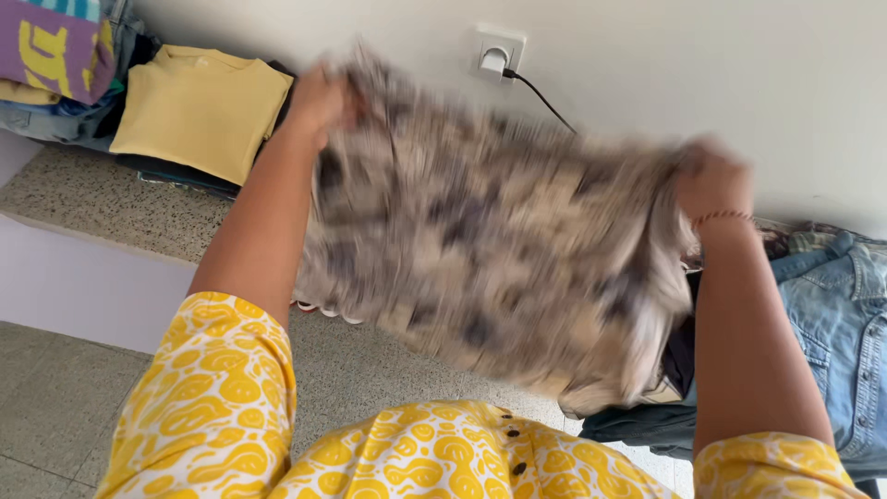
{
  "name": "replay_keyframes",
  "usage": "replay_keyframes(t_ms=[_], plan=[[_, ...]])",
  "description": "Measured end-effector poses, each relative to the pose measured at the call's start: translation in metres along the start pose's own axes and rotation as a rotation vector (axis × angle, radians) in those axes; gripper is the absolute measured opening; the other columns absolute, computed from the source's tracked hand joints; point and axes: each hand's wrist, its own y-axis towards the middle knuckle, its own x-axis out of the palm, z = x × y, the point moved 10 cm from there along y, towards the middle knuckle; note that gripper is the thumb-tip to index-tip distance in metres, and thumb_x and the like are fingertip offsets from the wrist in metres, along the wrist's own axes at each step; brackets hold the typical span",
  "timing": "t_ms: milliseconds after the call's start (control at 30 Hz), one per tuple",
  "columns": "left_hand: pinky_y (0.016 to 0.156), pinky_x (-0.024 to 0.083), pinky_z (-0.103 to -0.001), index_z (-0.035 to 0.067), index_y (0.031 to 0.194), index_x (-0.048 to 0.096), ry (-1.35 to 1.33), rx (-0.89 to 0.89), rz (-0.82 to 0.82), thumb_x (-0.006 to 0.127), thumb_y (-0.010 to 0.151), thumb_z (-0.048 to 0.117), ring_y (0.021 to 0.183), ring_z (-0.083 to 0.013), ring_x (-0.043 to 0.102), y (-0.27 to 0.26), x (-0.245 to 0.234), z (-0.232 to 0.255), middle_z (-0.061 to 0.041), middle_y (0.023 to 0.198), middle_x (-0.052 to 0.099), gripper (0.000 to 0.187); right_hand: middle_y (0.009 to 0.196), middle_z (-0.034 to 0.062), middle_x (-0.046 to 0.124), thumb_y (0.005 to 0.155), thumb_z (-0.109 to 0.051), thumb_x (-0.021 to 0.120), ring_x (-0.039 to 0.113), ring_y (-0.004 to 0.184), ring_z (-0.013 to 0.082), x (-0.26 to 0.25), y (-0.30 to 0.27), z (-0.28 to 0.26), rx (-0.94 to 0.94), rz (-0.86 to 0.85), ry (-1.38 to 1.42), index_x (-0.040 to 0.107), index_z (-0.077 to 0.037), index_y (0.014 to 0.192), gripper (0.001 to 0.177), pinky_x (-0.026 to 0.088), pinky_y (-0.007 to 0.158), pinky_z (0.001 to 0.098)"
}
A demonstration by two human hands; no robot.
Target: The person picks up and folds a black t-shirt, a yellow t-shirt, and a patterned button-down shirt on a counter, placing each one onto a stack of folded items.
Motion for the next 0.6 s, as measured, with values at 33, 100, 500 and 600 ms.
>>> replay_keyframes(t_ms=[33, 100, 500, 600], plan=[[0.055, 0.049, -0.027, 0.020, 0.103, 0.066, -0.291, 0.253, 0.046, 0.056, 0.086, 0.019, 0.060, -0.0091, 0.054, 0.010, -0.008, 0.027, 0.002, 0.073, 0.060, 0.020, 0.105, 0.0157, 0.073, 0.085, -0.006, 0.051, 0.068, 0.095, 0.0378, -0.071, -0.012, -0.009, -0.066, 0.449, 0.163, 0.071, -0.007, 0.110, 0.032, 0.054, 0.080, 0.0465], [0.061, 0.037, -0.026, 0.022, 0.105, 0.069, -0.585, 0.509, 0.081, 0.053, 0.078, 0.006, 0.067, -0.0072, 0.044, 0.024, -0.029, 0.050, 0.006, 0.071, 0.053, 0.035, 0.100, 0.0162, 0.070, 0.077, 0.010, 0.049, 0.064, 0.088, 0.0362, -0.164, -0.056, -0.025, -0.134, 0.901, 0.318, 0.070, 0.000, 0.111, 0.041, 0.051, 0.076, 0.0452], [0.096, 0.037, -0.060, -0.003, 0.135, 0.058, -0.110, 0.581, 0.073, 0.053, 0.095, -0.009, 0.105, -0.0343, 0.053, -0.023, -0.065, -0.193, -0.025, 0.103, 0.056, 0.041, 0.098, 0.0119, 0.065, 0.093, -0.007, 0.055, 0.067, 0.095, 0.0367, 0.098, -0.191, -0.090, -0.385, 0.915, 0.052, 0.069, -0.008, 0.103, 0.017, 0.053, 0.081, 0.0473], [0.106, 0.041, -0.072, 0.019, 0.140, 0.061, 0.501, 0.245, 0.006, 0.068, 0.094, 0.018, 0.128, -0.0507, 0.053, -0.010, -0.025, -0.294, -0.024, 0.139, 0.057, 0.046, 0.088, 0.0023, 0.068, 0.075, -0.009, 0.061, 0.064, 0.090, 0.0348, 0.109, -0.225, -0.144, -0.496, 0.578, 0.358, 0.070, -0.019, 0.087, 0.017, 0.051, 0.078, 0.0479]])
